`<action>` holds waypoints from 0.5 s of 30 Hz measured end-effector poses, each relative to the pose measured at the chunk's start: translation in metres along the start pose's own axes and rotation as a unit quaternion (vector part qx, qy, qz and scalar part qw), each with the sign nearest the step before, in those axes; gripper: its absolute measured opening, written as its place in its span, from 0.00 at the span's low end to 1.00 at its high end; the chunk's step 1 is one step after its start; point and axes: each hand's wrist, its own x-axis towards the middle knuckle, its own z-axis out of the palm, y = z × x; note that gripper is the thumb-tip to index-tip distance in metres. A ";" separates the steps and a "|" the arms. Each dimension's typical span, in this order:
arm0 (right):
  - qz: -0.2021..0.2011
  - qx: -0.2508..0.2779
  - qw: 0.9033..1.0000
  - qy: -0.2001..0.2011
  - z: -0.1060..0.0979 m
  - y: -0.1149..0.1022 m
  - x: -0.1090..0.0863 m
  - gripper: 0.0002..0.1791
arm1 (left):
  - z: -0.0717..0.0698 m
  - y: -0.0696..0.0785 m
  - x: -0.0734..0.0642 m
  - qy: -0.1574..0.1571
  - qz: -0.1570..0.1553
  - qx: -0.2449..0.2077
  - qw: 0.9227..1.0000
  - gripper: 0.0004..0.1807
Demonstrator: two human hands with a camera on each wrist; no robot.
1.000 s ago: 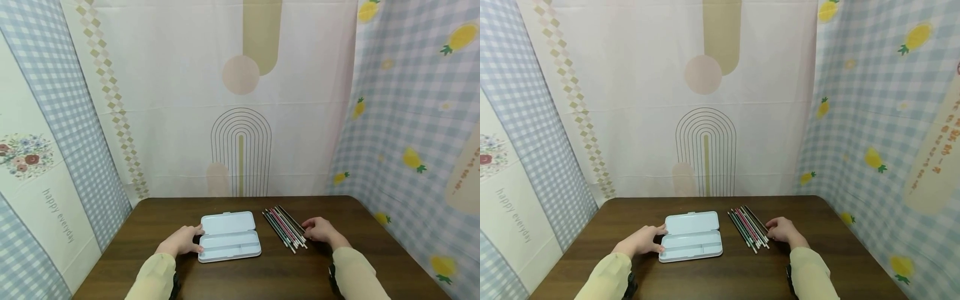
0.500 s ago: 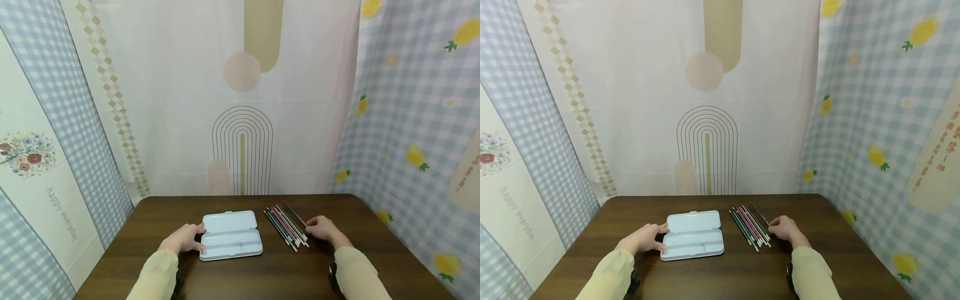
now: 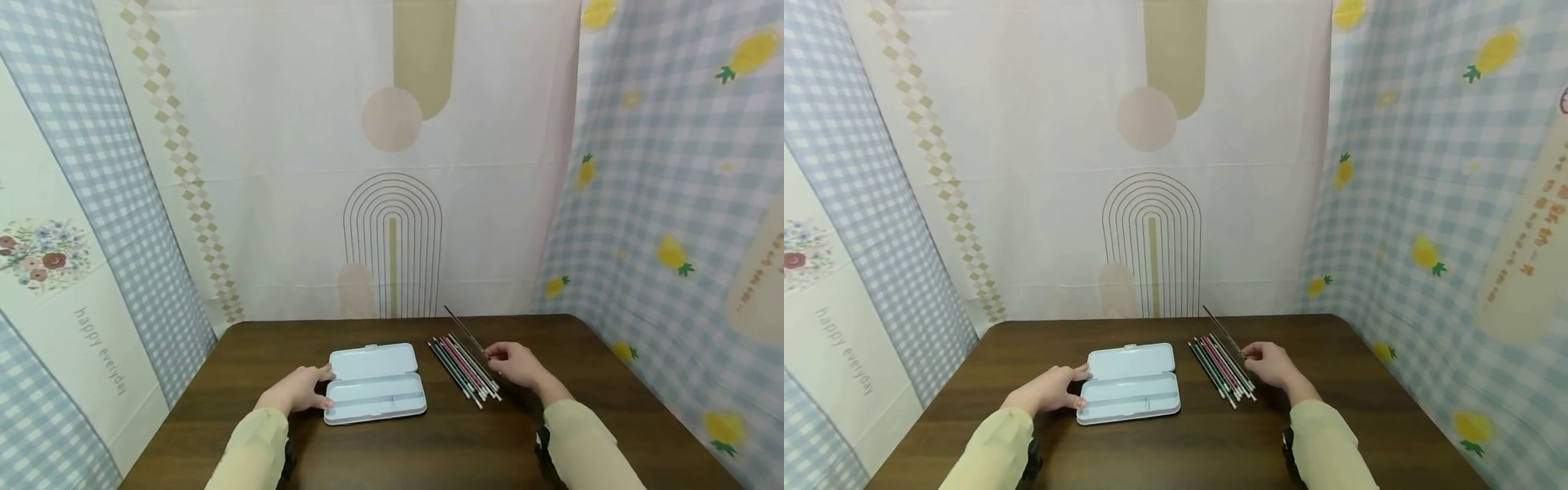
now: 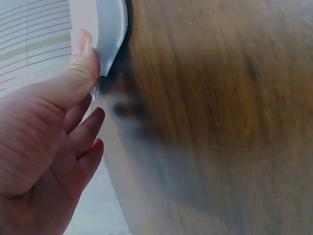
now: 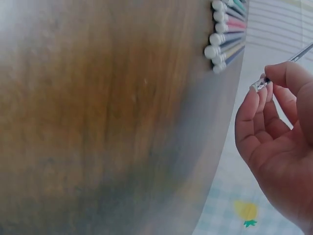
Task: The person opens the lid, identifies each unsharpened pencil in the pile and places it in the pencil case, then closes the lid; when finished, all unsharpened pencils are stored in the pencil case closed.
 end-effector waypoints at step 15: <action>-0.036 0.002 0.999 -0.030 0.013 -0.015 0.014 0.12 | 0.000 0.002 -0.002 -0.001 -0.008 0.015 1.000 0.37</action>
